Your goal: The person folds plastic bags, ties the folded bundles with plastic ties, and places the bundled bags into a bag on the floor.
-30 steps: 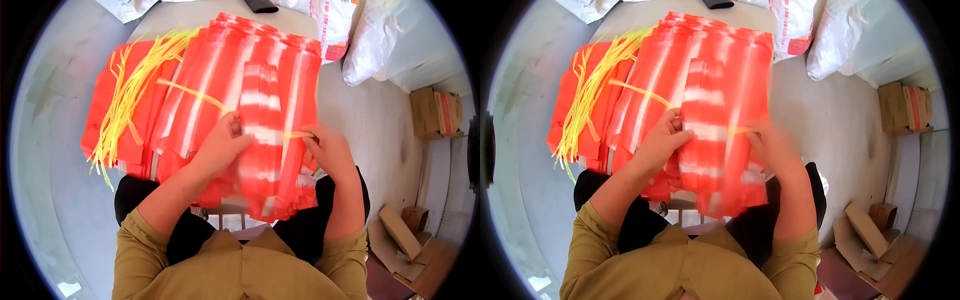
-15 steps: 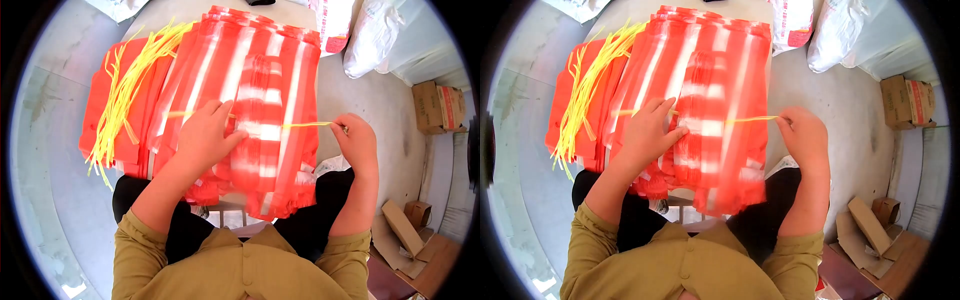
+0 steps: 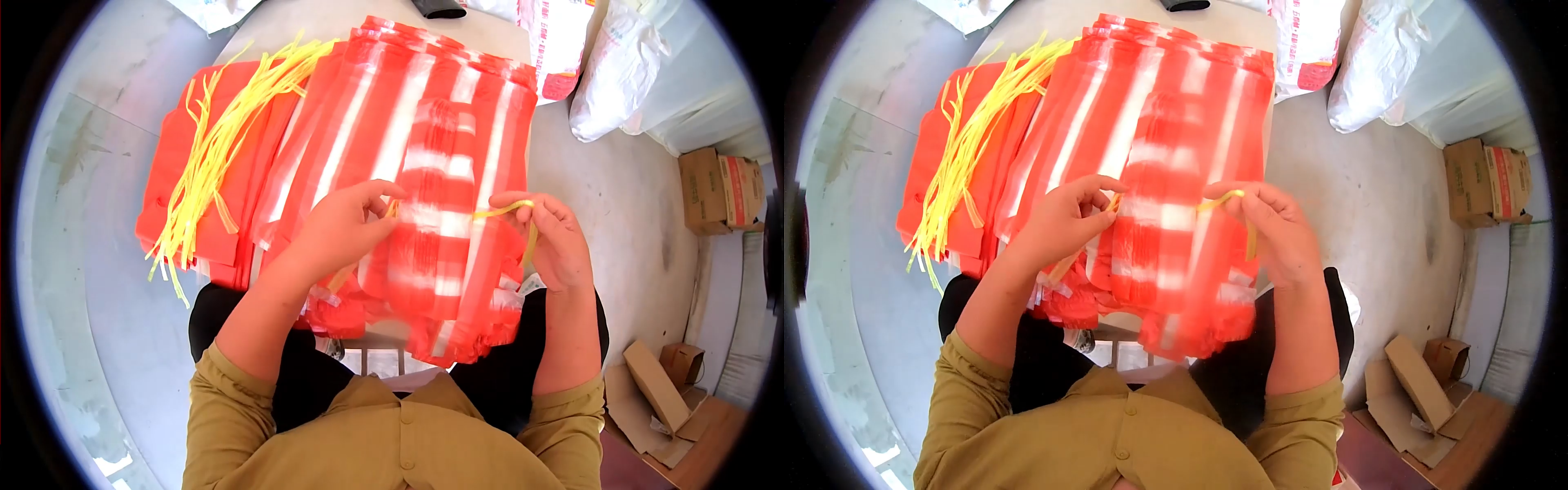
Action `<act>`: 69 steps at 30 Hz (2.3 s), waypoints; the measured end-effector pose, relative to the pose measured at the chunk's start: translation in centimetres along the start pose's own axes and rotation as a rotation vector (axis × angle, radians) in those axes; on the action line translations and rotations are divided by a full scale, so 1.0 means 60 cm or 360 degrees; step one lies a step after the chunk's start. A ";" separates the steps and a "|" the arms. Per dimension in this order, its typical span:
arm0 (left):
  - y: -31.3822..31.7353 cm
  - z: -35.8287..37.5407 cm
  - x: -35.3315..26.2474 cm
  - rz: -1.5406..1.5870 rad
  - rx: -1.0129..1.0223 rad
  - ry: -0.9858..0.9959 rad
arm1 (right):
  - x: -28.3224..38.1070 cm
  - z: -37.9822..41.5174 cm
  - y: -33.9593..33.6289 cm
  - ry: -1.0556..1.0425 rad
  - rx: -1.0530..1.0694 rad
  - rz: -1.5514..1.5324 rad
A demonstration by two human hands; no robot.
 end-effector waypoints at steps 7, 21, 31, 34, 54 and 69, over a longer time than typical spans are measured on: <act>0.007 -0.016 0.019 0.0375 0.0284 0.0034 | -0.019 -0.018 0.008 -0.0101 -0.0129 -0.0404; 0.003 0.007 -0.027 0.0026 -0.0363 0.0533 | -0.009 -0.028 0.073 -0.0174 -0.0207 0.0537; -0.004 0.048 -0.063 -0.0244 -0.0599 0.1035 | -0.021 -0.034 0.142 -0.0367 0.0181 0.0953; 0.003 0.054 -0.072 -0.0274 -0.0675 0.1171 | -0.035 -0.031 0.148 -0.0398 0.0318 0.1055; 0.007 0.067 -0.081 -0.0381 -0.0661 0.1266 | -0.021 -0.035 0.160 -0.0801 0.0513 0.1412; -0.001 0.029 -0.043 -0.0493 -0.0729 0.0908 | 0.012 -0.024 0.133 -0.0986 0.0246 0.2084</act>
Point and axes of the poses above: each hand's wrist, its own z-axis away from the middle knuckle, its own y-axis out of the palm, x = y × z, the point moved 7 cm from there along -z, towards the middle knuckle, and after that the axes turned 14 degrees about -y, right-handed, at the moved point
